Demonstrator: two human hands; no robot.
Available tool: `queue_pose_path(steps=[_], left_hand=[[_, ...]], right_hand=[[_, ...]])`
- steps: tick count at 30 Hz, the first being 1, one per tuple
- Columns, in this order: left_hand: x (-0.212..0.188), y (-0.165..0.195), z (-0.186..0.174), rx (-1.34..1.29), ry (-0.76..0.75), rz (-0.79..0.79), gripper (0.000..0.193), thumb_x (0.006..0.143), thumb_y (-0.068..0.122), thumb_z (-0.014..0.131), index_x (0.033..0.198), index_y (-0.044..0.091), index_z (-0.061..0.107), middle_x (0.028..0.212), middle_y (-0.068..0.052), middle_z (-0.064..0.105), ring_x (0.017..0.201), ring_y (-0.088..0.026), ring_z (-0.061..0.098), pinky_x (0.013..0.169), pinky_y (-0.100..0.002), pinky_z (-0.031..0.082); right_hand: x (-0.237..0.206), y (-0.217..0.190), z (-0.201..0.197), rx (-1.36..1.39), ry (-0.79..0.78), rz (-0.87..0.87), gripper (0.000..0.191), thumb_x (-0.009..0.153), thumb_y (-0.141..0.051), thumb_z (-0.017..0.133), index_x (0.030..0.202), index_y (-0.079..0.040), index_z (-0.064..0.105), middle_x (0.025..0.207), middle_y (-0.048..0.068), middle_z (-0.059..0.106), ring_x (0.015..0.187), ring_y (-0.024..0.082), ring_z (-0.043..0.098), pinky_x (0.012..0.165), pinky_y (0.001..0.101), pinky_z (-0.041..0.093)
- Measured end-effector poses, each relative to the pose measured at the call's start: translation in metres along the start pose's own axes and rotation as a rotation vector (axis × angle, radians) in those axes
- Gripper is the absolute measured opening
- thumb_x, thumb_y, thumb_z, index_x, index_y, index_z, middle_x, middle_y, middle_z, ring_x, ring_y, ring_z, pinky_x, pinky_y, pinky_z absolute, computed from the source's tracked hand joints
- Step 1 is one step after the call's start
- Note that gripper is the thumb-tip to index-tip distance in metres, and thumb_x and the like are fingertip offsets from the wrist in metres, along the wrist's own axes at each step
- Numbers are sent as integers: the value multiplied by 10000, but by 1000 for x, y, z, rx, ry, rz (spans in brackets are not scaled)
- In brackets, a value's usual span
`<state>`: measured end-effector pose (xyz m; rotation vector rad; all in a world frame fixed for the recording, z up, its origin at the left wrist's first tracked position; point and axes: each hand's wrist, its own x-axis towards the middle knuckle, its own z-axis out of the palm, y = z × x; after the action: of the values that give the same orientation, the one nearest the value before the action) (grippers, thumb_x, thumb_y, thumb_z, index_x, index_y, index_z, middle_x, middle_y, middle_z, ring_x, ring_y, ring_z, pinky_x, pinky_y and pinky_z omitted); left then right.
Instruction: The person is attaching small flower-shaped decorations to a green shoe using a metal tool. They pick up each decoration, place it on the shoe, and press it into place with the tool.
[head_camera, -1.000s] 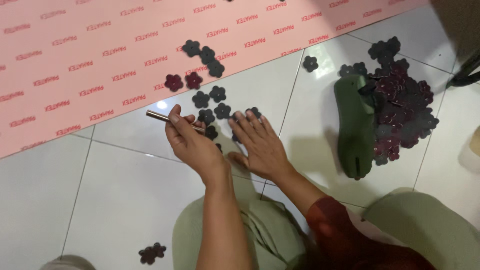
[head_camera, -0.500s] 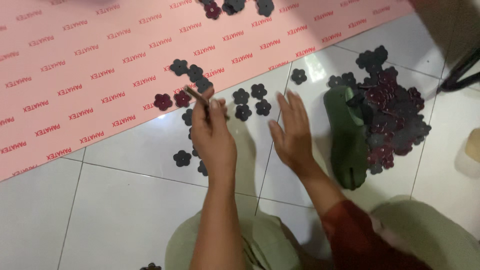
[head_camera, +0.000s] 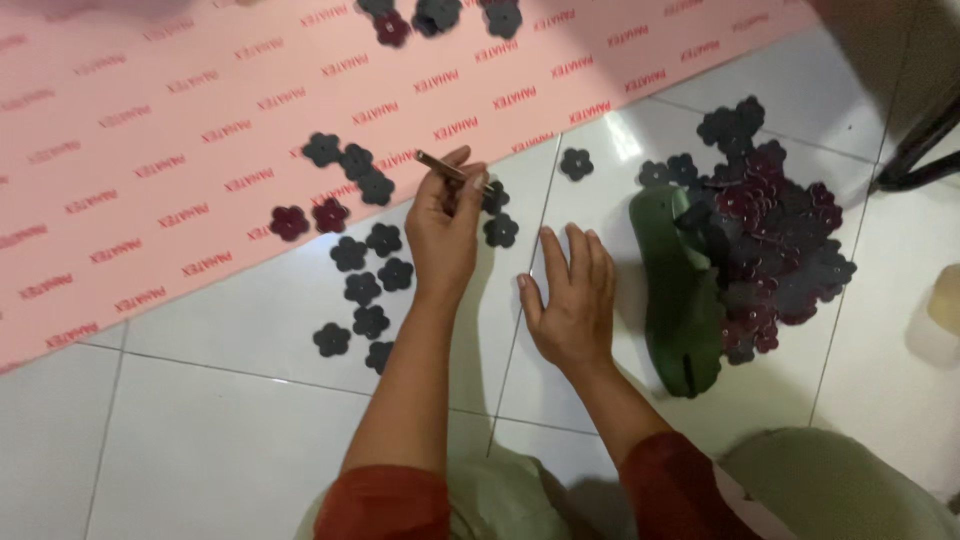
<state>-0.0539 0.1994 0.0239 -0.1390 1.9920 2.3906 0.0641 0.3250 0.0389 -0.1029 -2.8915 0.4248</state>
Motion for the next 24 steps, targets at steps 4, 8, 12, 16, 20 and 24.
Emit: queue_pose_path(steps=[4, 8, 12, 16, 20, 24], left_hand=[[-5, -6, 0, 74, 62, -9, 322, 1032, 131, 656, 1331, 12, 635, 1117, -42, 756, 1008, -68, 696, 892, -243, 579], [-6, -8, 5, 135, 95, -8, 318, 1019, 123, 665, 1319, 18, 655, 1105, -44, 765, 974, -61, 696, 869, -239, 584], [-6, -8, 7, 183, 97, 37, 314, 1016, 121, 673, 1313, 21, 660, 1112, -37, 774, 985, -57, 713, 874, -234, 593], [-7, -10, 5, 186, 86, 27, 309, 1015, 122, 685, 1308, 25, 674, 1100, -34, 781, 976, -60, 710, 881, -236, 590], [-6, -11, 6, 223, 85, 20, 297, 1006, 125, 687, 1287, 30, 688, 1077, -27, 788, 971, -56, 724, 876, -232, 598], [-6, -9, 7, 221, 80, 16, 288, 1007, 121, 687, 1278, 25, 689, 1074, -31, 787, 961, -59, 719, 869, -233, 589]], right_hand=[[0, 2, 1, -8, -30, 20, 605, 950, -288, 708, 1472, -47, 520, 1500, 235, 427, 1416, 448, 364, 1173, 568, 294], [1, 2, 0, -1, -36, 32, 609, 947, -295, 705, 1475, -54, 519, 1499, 231, 432, 1414, 443, 366, 1178, 562, 287], [3, 2, -1, -16, -33, 32, 616, 942, -307, 706, 1471, -52, 517, 1492, 233, 435, 1415, 445, 366, 1179, 562, 282], [3, 3, -1, -7, -52, 34, 622, 941, -309, 707, 1472, -47, 516, 1492, 235, 435, 1415, 445, 365, 1178, 560, 279], [2, 3, -1, 7, -51, 38, 621, 943, -312, 706, 1472, -51, 512, 1495, 235, 433, 1419, 445, 363, 1184, 556, 276], [2, 3, -1, -15, -62, 40, 623, 944, -312, 703, 1476, -51, 509, 1495, 236, 433, 1418, 443, 362, 1184, 557, 272]])
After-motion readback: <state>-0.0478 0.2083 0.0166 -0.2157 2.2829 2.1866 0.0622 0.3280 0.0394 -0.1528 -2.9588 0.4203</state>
